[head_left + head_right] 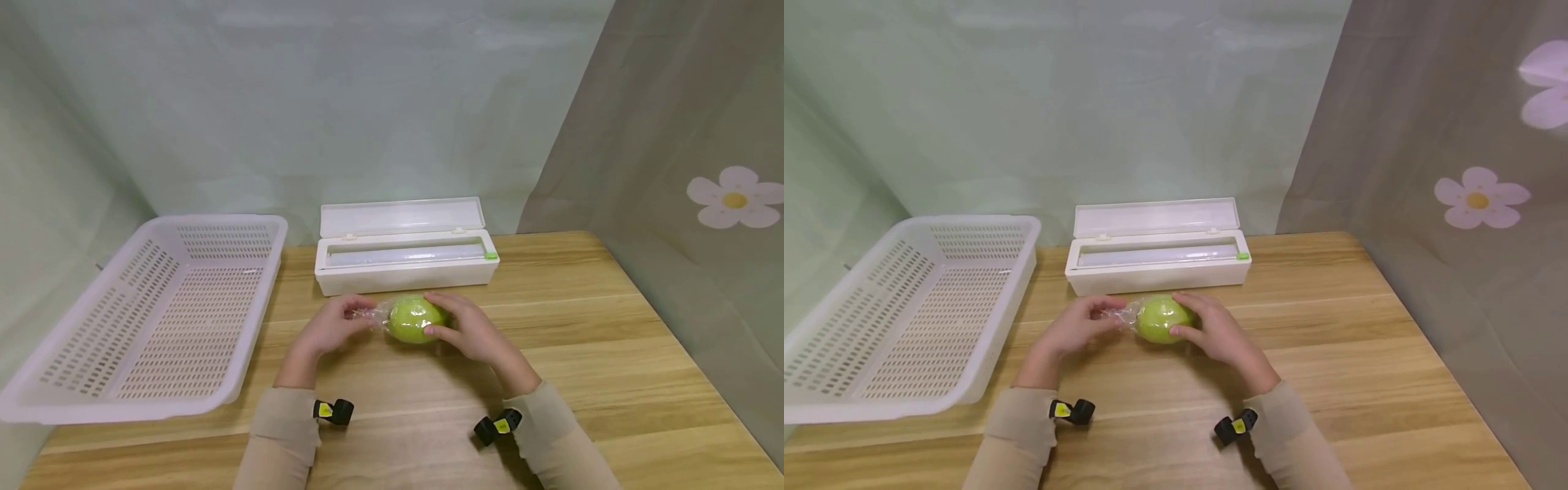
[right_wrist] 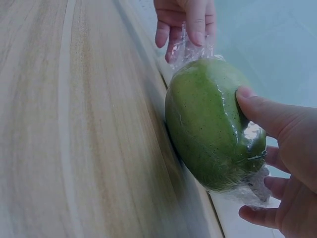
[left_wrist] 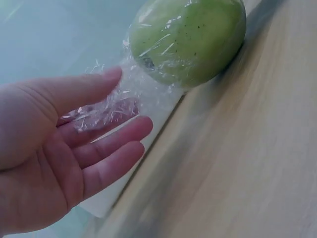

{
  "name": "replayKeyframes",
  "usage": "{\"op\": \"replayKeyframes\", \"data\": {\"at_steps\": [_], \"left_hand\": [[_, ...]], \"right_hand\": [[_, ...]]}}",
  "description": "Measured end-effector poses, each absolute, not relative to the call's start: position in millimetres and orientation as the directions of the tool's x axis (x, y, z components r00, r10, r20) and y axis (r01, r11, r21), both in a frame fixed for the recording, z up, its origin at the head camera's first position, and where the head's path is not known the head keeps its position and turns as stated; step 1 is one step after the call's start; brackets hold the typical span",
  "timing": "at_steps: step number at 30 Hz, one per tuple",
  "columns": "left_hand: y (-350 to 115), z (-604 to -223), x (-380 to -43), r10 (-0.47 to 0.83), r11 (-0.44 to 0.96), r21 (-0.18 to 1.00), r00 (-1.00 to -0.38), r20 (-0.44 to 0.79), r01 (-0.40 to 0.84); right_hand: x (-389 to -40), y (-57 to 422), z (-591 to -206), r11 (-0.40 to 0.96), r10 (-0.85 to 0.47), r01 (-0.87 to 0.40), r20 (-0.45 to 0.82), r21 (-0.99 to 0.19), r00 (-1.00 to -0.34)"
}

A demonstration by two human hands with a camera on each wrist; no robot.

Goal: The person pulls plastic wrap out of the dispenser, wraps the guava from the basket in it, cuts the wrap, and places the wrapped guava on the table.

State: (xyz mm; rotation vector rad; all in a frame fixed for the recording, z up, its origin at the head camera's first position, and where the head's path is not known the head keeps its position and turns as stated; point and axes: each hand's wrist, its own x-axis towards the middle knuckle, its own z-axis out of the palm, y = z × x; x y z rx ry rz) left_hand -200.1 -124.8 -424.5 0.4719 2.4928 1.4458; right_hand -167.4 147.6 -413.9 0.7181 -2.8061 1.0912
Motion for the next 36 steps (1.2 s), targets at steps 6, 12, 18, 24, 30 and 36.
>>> {"op": "replayKeyframes", "data": {"at_steps": [6,12,18,24,30,36], "left_hand": [[-122,-433,-203,0.401,0.384,0.910,-0.916,-0.016,0.153],[-111,-441,-204,0.340,0.275,0.961,-0.937,-0.084,0.014],[-97,-447,-206,0.202,0.298,0.954,-0.978,-0.051,0.012],[-87,-447,-205,0.059,0.435,0.894,-0.995,0.086,0.104],[-82,-437,-196,-0.045,0.599,0.790,-0.980,0.196,0.131],[-78,-423,-188,0.011,0.597,0.790,-0.986,0.165,0.139]], "right_hand": [[-168,148,-415,0.637,-0.413,-0.450,0.216,-0.625,-0.885],[-168,147,-414,0.641,-0.410,-0.441,0.206,-0.628,-0.888],[-169,147,-414,0.642,-0.408,-0.451,0.222,-0.621,-0.886],[-168,147,-414,0.640,-0.407,-0.452,0.225,-0.622,-0.885],[-168,147,-414,0.642,-0.405,-0.448,0.221,-0.622,-0.887],[-168,147,-415,0.640,-0.407,-0.450,0.221,-0.623,-0.886]]}}
